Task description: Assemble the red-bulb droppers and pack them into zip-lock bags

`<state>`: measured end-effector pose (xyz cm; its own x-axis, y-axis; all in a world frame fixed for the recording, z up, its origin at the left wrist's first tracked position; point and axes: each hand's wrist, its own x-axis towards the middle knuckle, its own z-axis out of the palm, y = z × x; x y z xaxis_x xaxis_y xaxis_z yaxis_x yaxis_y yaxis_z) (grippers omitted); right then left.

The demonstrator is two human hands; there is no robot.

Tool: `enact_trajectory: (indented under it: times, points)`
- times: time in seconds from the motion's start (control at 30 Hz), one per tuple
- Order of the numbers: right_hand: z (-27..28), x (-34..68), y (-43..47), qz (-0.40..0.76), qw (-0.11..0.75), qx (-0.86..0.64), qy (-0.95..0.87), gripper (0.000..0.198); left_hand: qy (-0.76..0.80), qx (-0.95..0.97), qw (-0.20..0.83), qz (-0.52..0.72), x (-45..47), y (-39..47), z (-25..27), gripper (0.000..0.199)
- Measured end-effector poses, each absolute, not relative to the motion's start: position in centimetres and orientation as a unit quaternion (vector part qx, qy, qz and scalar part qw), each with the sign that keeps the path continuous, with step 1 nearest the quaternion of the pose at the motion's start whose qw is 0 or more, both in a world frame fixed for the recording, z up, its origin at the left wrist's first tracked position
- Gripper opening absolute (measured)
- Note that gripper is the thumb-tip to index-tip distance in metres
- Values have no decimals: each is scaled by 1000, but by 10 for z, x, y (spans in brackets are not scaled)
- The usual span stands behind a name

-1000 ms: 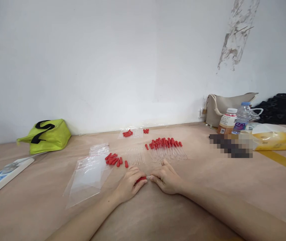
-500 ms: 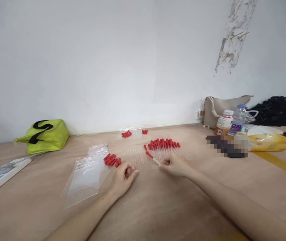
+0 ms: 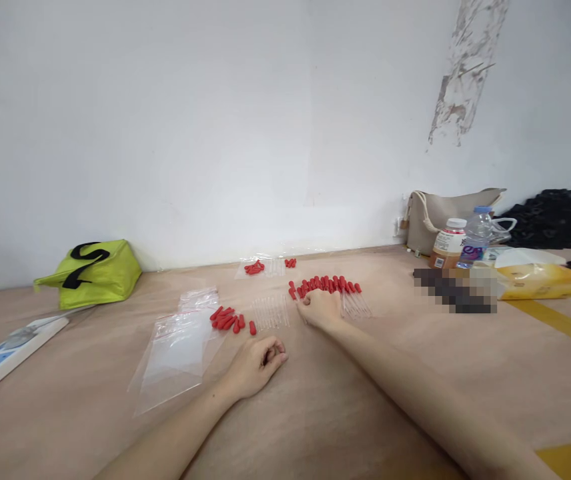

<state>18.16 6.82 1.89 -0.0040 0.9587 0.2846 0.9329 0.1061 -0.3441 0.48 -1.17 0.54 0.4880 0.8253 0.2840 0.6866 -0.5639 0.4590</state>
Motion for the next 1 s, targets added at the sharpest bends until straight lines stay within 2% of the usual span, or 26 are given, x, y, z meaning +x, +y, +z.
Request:
enact_trajectory:
  times: [0.53,0.63,0.77,0.9,1.0]
  points:
    - [10,174,66,24,192,-681,-706,34,438,855,130,248,5,-13,5,11]
    - [11,176,65,22,187,-682,-707,39,447,845,85,280,1,-10,4,9]
    - [14,179,63,17,190,-678,-710,46,486,805,-25,339,-15,3,4,12]
    - [17,172,63,17,222,-648,-729,34,484,803,-93,336,-29,19,-2,14]
    - [19,159,67,13,189,-649,-737,25,491,806,-122,308,-33,25,-6,15]
